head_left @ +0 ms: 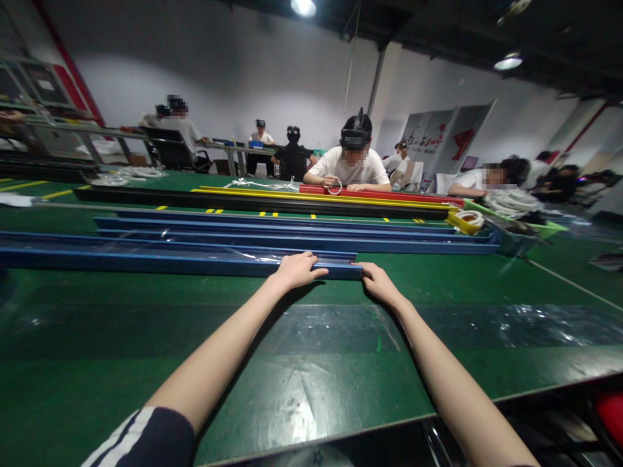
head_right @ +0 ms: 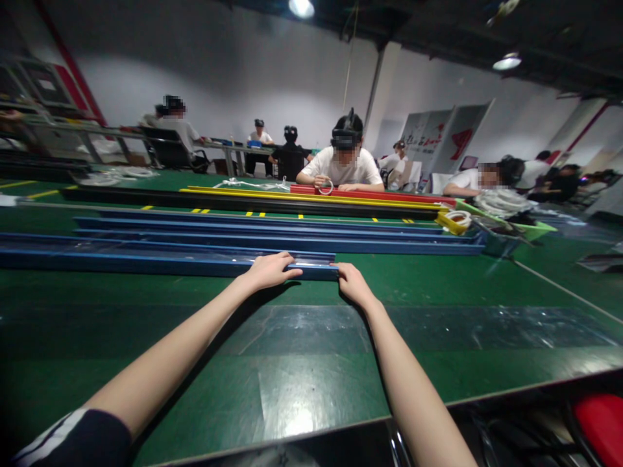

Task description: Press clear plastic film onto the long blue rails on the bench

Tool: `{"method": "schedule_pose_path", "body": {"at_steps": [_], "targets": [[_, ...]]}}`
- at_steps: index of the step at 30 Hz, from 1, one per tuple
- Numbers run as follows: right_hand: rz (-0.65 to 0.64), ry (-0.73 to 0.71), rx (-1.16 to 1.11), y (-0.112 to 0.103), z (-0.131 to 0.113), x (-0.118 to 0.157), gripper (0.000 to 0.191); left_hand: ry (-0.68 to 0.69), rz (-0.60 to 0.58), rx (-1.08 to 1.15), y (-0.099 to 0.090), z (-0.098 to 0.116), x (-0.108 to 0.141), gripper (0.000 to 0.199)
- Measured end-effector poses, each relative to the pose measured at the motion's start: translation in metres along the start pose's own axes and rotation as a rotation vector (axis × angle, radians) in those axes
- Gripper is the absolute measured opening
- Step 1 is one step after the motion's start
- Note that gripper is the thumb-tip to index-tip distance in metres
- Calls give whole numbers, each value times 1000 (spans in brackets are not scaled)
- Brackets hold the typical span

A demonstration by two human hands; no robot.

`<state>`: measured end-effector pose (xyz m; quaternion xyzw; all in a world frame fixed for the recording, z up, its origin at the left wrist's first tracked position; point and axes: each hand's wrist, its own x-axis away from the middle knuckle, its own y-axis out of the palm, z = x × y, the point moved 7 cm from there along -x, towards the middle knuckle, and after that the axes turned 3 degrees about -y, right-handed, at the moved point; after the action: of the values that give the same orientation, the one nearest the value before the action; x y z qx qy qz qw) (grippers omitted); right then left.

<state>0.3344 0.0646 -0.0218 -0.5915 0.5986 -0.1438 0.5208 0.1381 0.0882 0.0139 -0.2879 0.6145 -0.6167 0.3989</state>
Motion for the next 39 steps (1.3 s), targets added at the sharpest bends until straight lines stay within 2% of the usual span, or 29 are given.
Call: {"method": "schedule_pose_path", "body": {"at_steps": [15, 24, 39], "targets": [[0, 26, -33, 0, 1, 1, 47, -33, -37, 15, 0, 0, -4, 56], [10, 29, -30, 0, 2, 2, 41, -29, -21, 15, 1, -1, -6, 58], [-3, -2, -15, 1, 3, 2, 43, 41, 133, -31, 1, -1, -2, 49]]}}
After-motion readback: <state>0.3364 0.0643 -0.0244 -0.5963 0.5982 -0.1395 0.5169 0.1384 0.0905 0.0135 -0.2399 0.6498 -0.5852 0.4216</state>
